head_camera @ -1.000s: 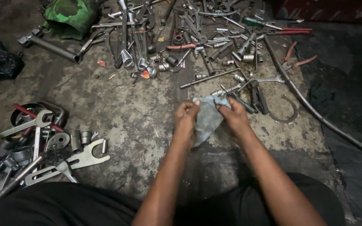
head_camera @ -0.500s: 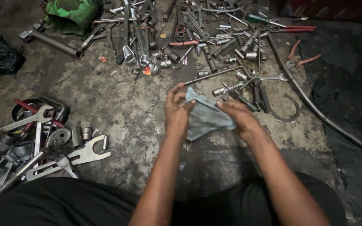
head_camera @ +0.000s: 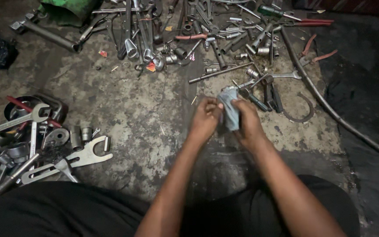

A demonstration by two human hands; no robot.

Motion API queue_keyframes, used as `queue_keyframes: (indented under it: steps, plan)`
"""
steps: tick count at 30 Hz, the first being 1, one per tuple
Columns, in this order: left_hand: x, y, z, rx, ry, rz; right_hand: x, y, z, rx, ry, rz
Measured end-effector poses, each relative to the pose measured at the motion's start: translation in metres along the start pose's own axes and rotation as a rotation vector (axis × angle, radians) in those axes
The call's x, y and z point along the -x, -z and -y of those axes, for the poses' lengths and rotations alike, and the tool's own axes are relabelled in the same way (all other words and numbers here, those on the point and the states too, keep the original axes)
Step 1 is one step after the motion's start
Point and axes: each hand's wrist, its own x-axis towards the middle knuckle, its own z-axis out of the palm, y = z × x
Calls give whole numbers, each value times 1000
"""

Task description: The person wipes various wrenches, ratchets, and sockets with a cloth and organizes them on the floor.

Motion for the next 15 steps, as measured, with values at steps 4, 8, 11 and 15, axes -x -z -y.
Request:
queue_keyframes:
  steps: [4, 8, 11, 15]
  plan:
    - [7, 4, -21, 313, -92, 91, -6, 9, 0, 14, -39, 218]
    - [16, 8, -42, 14, 167, 176, -4, 7, -4, 578, 157, 117]
    - [15, 15, -48, -133, -87, 117, 0, 3, -5, 783, 397, 164]
    - [17, 20, -61, -359, -419, -37, -4, 8, -11, 989, 675, 95]
